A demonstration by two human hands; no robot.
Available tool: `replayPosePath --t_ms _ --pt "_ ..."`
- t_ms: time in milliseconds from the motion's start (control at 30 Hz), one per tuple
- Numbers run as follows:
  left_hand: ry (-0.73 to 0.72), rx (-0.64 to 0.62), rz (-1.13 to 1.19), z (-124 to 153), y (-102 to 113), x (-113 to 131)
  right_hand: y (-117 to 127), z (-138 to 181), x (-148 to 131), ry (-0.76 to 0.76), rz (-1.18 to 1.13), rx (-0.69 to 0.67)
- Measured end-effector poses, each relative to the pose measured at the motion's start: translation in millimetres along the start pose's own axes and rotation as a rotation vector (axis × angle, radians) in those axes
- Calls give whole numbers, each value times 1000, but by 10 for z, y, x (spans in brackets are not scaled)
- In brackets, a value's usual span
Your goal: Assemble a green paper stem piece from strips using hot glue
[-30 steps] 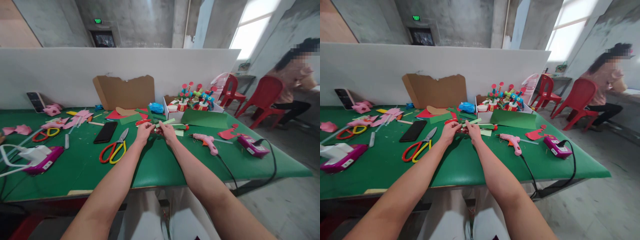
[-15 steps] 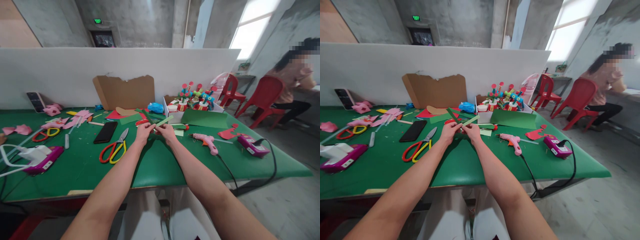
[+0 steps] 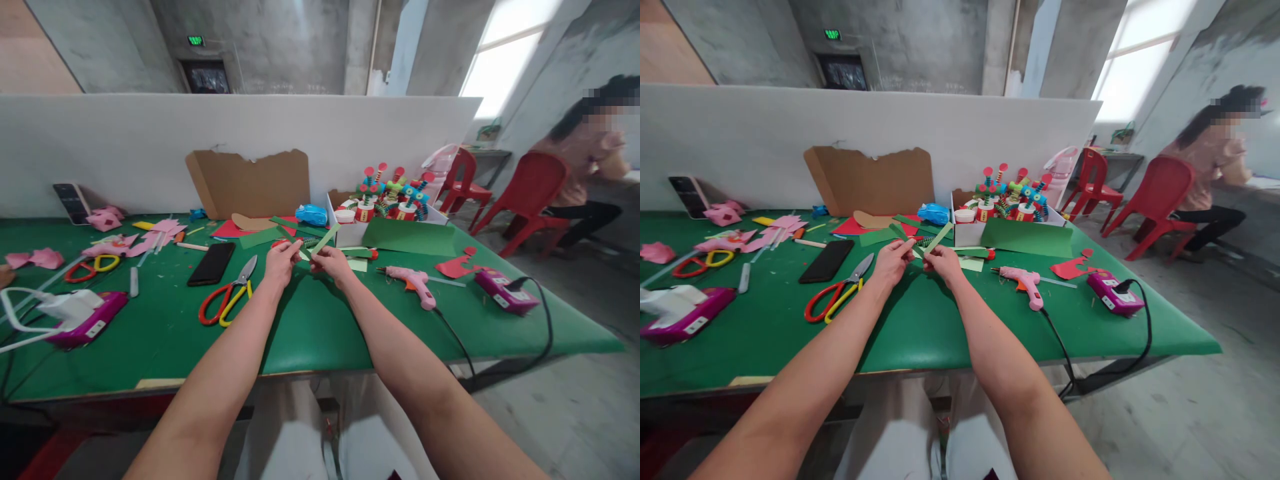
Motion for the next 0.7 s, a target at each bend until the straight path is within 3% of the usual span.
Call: replayPosePath --t_ms 233,533,600,700 --pt "-29 118 80 -49 87 63 105 -38 -31 82 14 130" --pt "-13 208 126 -73 176 115 292 -85 -103 144 -223 398" --pt "13 175 86 -71 178 102 288 -87 -106 88 -262 371" --pt "98 45 10 -25 102 60 198 -50 -99 -2 -231 205"
Point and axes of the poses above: each hand's wrist, its own z-axis away from the middle knuckle, its own y-axis out of the back of the hand, x = y × z, the point moved 2 cm from there along -z, towards the middle knuckle
